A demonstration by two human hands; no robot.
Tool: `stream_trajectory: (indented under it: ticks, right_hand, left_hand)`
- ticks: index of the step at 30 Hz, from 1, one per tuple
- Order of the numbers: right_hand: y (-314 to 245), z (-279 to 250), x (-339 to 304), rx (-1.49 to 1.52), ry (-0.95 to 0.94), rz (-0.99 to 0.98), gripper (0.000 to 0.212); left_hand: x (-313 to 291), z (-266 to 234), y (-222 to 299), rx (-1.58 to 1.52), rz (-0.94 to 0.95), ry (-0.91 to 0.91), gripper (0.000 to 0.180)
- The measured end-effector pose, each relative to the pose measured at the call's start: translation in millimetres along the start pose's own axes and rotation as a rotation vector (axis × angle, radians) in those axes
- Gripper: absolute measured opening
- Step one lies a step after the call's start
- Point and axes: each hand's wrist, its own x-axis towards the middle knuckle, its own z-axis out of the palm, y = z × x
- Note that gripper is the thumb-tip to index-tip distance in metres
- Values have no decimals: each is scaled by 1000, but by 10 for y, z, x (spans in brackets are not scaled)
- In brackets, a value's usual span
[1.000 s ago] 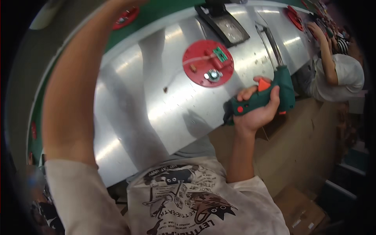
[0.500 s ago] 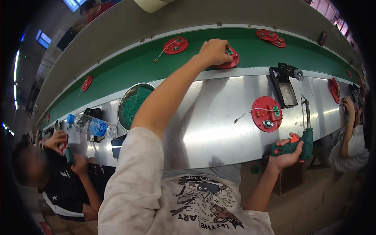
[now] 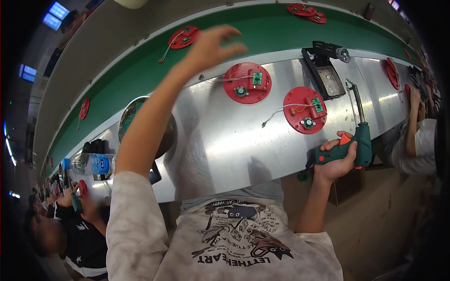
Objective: Soldering electrical wires onto small PCBs mounted on red circular bases at an assembly line.
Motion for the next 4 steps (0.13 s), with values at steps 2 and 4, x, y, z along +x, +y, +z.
stream_trajectory:
  ticks: [2,4]
  right_hand:
    - [-16,5,-3,-19,11,-12,44]
    - [36,-3,12,-26,36,-26,43]
  left_hand:
    - [338,-216,-607,199,-141,210,52]
    - [494,-423,-1232,556,-376,150,59]
